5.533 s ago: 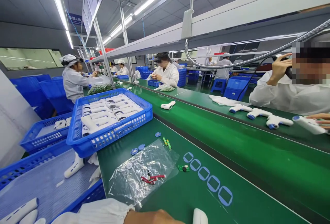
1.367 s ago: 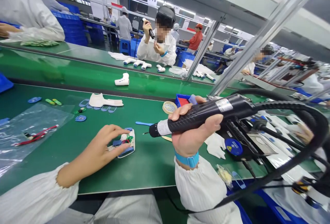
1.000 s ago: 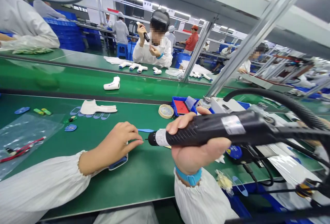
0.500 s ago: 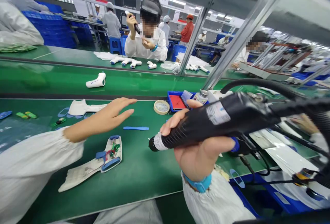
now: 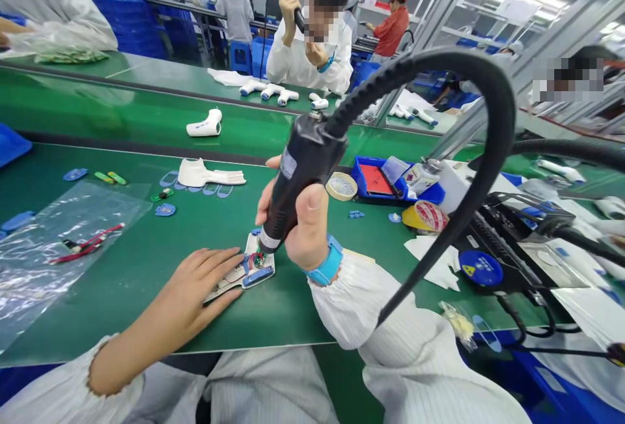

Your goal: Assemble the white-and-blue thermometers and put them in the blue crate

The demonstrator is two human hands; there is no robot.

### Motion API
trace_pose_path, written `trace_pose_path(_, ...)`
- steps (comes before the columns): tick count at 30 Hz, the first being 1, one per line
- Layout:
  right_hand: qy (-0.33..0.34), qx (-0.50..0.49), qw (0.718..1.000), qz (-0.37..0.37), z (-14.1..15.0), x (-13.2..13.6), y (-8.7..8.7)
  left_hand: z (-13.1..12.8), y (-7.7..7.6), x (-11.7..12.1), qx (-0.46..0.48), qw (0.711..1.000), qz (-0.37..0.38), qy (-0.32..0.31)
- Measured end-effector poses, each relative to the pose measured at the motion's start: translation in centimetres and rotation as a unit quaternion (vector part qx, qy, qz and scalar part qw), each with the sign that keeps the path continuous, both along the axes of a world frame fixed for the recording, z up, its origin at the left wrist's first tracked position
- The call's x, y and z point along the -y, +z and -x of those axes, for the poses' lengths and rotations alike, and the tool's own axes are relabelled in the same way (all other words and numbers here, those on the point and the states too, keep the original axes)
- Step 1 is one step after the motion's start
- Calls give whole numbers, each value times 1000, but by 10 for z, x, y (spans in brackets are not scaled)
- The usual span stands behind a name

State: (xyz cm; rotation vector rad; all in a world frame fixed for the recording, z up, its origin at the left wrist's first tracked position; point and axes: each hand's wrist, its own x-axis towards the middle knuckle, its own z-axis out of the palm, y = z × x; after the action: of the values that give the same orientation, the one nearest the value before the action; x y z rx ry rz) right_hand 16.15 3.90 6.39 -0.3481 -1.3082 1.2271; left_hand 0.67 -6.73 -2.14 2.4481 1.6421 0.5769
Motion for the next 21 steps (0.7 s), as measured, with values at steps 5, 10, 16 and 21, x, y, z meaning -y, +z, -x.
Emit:
trace_pose_path(5,-15,22,1000,-11,2,-2,-12,0,-6,-1,5,1000,-8,-4)
trace_pose_path(10,-9,30,999,-8,2,-4,-17,0,-7,0,14,1000,-13,-5)
trace_pose_path(16,-19,43,999,1,2,-4,-19,0,-7,0,11,1000,-19,-10)
trace_pose_path(21,-23,61,998,10,1,-3,-18,0,-6,0,3,1000,-22,-4)
